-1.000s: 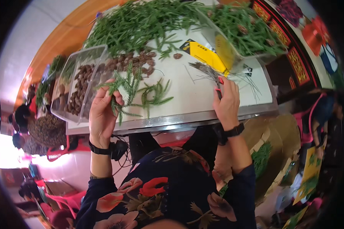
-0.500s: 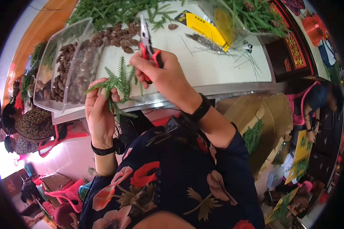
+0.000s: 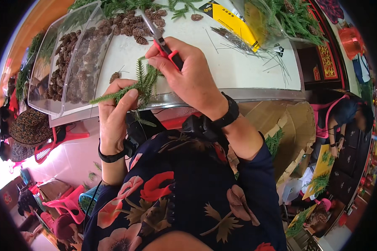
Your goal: Trimming artificial greenery and attaching decorative elements using wire cutters.
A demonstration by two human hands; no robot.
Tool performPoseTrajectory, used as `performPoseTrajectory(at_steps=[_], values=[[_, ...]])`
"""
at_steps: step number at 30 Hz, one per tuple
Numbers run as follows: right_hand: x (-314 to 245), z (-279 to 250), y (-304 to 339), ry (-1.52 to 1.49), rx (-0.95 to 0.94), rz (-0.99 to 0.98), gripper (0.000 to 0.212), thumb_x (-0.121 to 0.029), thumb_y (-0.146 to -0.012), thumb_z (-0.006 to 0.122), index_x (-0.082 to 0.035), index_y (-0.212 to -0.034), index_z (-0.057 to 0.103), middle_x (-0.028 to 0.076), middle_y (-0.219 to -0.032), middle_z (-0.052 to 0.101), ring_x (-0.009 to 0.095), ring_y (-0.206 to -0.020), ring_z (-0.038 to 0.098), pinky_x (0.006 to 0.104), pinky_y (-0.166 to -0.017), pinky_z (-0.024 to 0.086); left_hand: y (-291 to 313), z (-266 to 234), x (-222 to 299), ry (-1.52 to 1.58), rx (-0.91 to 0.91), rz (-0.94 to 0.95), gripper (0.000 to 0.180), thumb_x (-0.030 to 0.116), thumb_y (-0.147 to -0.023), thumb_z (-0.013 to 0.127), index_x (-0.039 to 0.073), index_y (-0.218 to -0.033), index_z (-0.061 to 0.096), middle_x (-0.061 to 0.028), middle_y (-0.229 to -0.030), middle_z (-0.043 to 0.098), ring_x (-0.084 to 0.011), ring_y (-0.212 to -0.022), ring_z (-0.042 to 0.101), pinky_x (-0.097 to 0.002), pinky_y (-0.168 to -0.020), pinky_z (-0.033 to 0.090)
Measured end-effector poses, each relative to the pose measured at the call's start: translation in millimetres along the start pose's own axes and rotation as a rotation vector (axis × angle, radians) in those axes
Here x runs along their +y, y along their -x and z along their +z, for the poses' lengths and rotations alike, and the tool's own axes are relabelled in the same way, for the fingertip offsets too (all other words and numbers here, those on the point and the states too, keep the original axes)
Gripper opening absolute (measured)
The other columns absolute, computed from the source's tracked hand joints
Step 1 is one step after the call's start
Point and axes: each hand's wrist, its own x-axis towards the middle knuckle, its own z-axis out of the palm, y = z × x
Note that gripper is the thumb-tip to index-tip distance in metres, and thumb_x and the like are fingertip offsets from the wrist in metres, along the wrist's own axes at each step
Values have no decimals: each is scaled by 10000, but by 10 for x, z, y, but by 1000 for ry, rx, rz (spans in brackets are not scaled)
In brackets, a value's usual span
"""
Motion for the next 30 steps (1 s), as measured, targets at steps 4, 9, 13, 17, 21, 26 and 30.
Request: performPoseTrajectory(at_steps=[4,9,13,17,21,26,30], values=[[-21,-52,35,162,111,-87,102,-94,-898,651,-13,-950,619,-18,-743,581,44,-627,498,207,-557,405,-7,11,-33,-30,60,77,128,64,-890,637,-6,-996,631,8,-833,572,-35,-731,489,-180,-656,389],[-65,-45,314,473,62,-205,135,-105,-891,639,3,-959,597,89,-760,599,203,-638,571,296,-563,439,-48,55,-152,-39,210,140,127,44,-883,649,-13,-995,633,8,-845,581,-46,-746,502,-183,-679,402],[-46,-37,478,589,-134,-100,157,-123,-873,638,11,-920,572,169,-793,588,355,-686,576,394,-588,446,-46,74,-224,-96,255,256,127,39,-887,648,-16,-1000,637,12,-836,586,-44,-748,502,-182,-681,405],[-43,-76,493,630,-186,-39,182,-141,-860,641,14,-878,547,200,-799,580,416,-724,563,449,-613,437,-9,162,-215,-54,281,278,125,37,-890,645,-16,-1003,639,21,-821,588,-40,-752,502,-178,-682,403],[-20,-96,504,629,-199,-16,187,-143,-863,637,17,-871,540,208,-784,576,422,-730,560,457,-616,432,4,175,-230,-49,295,272,146,36,-892,646,-16,-1028,634,8,-854,608,-50,-782,526,-185,-709,418],[-57,-64,498,647,-246,43,184,-141,-877,625,21,-876,539,220,-761,570,431,-735,558,462,-619,430,15,155,-242,-87,311,301,151,41,-893,650,-18,-1031,633,0,-860,618,-53,-793,530,-192,-697,426],[-109,0,501,655,-275,12,173,-133,-884,614,25,-898,547,228,-781,581,438,-753,564,459,-630,437,98,120,-260,-238,356,400,148,15,-863,657,-7,-1008,642,-24,-820,613,-88,-746,543,-205,-662,421]])
